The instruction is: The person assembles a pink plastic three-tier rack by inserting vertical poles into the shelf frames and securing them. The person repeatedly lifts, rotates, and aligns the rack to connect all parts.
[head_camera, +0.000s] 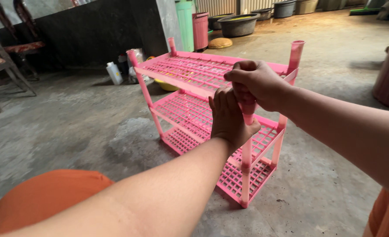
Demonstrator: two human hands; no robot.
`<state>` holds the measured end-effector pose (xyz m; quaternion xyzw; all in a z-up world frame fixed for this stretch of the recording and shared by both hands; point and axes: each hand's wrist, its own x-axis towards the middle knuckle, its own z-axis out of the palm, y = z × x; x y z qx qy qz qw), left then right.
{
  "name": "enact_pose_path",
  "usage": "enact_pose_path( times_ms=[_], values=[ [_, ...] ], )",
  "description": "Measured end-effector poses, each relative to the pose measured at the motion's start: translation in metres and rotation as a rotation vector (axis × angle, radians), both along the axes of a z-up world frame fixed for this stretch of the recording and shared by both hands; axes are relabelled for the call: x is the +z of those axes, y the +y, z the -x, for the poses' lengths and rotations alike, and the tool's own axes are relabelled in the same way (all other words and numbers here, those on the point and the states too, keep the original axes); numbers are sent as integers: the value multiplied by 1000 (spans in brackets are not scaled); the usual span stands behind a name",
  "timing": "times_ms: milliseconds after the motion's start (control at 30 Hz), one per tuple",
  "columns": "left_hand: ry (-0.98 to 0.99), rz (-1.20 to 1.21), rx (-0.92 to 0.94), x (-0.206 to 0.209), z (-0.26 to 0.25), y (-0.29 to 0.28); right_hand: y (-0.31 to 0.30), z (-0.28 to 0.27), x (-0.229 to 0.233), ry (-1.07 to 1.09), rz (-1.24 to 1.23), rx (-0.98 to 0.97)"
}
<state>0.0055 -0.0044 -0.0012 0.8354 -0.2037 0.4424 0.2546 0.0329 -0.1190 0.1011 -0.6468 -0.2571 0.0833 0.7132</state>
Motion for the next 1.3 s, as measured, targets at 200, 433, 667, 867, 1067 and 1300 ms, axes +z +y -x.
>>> enact_pose_path(
  times_ms=[200,433,667,867,1067,1300],
  values=[
    [51,5,12,1,3,1,-11,-23,23,-367,288,-5],
    [80,18,17,4,6,1,21,-23,97,-698,990,-327],
    [87,22,17,6,10,3,51,-28,57,-643,1326,-142],
    [121,-12,33,7,8,2,37,-39,59,-469,1043,-142],
    [155,-31,32,12,10,4,44,-18,65,-292,796,-221],
    [248,329,196,-16,37,-7,-56,-46,-34,-476,-29,-842]
  ],
)
